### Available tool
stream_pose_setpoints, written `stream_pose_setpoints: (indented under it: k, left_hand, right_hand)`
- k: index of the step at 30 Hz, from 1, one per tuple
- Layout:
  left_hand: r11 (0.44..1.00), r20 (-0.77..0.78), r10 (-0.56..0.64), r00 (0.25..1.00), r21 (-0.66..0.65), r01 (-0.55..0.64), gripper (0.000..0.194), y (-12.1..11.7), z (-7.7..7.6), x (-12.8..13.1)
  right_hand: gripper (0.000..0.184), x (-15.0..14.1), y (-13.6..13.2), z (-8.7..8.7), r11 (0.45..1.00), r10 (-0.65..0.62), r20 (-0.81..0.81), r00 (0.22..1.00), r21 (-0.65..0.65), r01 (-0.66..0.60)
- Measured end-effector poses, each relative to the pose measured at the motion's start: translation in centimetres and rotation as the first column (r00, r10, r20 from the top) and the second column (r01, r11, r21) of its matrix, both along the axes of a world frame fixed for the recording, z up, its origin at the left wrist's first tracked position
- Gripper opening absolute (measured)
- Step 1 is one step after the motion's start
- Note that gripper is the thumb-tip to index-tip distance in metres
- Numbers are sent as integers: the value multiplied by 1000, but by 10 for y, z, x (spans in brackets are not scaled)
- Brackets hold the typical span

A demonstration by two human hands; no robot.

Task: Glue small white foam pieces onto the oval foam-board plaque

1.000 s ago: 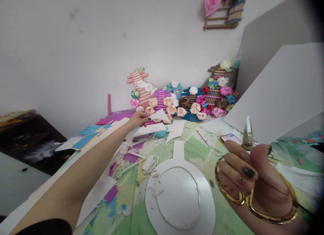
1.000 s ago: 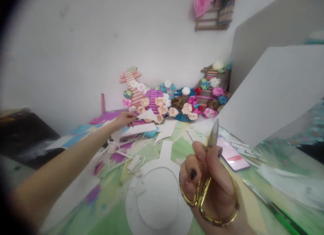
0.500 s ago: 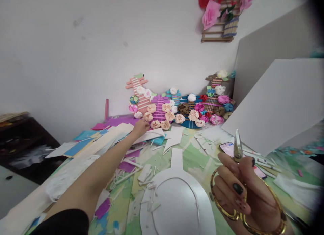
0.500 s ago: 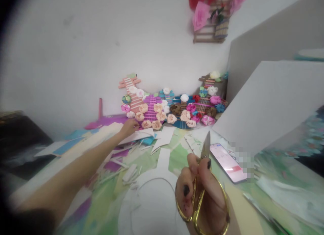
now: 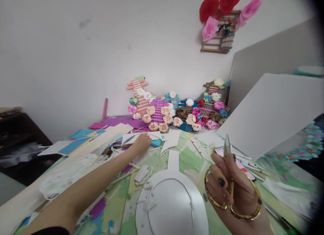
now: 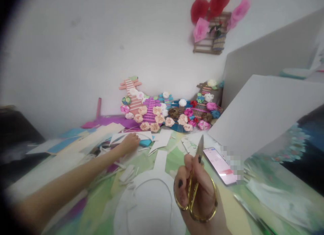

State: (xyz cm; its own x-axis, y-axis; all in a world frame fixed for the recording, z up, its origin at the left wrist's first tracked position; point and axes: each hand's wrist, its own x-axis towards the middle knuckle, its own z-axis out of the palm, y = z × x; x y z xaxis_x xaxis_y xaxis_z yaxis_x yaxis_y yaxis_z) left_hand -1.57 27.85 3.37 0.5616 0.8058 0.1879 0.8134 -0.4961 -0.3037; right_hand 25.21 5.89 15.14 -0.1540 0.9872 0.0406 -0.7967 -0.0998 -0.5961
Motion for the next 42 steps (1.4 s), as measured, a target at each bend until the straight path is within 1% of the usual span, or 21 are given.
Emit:
stream_pose_setpoints:
  k: [3,6,11,18,21,24,28,31,33,36,39,42]
  left_hand:
    - [999,-27,35,999,17,-35,20,-4,0,4]
    - [998,-50,69,996,10,-69,24,-5,-3,10]
    - [994,-85,106,991,-15,-107,25,-6,-7,17]
    - [993,-145,111,983,-12,-114,23,-24,-8,14]
    - [997,-154,72,985,4,-73,18,-24,-6,12]
    - [1000,-145,1,989,14,1,11,-21,-4,10]
    - [997,-113,-72,991,14,74,18,-20,0,11]
    - [996,-65,-91,994,5,92,20,-25,0,16]
    - [994,-26,-108,994,-19,107,21,-27,-1,23]
    - [982,28,-168,985,-87,170,22,-25,-6,34]
    - [962,81,-212,974,-156,222,25,-16,-11,42]
    - [951,145,-197,970,-214,225,26,-5,-15,46]
  right_hand:
    - [29,-1,-3,0,1000,21,-14,1000,-13,-21]
    - [30,-3,-5,0,999,35,-1,999,-9,-35]
    - [30,-2,-7,2,999,40,17,999,2,-40]
    - [30,1,-5,0,999,46,-8,999,-12,-46]
    - [30,0,-4,-2,999,45,-10,999,-30,-45]
    - [26,1,-1,-4,998,30,-3,1000,-48,-30]
    - [16,5,4,-5,999,-11,32,999,-50,12]
    - [17,9,9,-4,999,-9,32,999,-47,10]
    - [19,11,12,-4,999,-9,32,999,-40,10]
    - [21,13,13,-5,999,-2,27,1000,-43,3]
    - [20,13,13,-6,998,21,20,1000,-58,-20]
    - [20,13,12,-7,997,27,21,999,-67,-26]
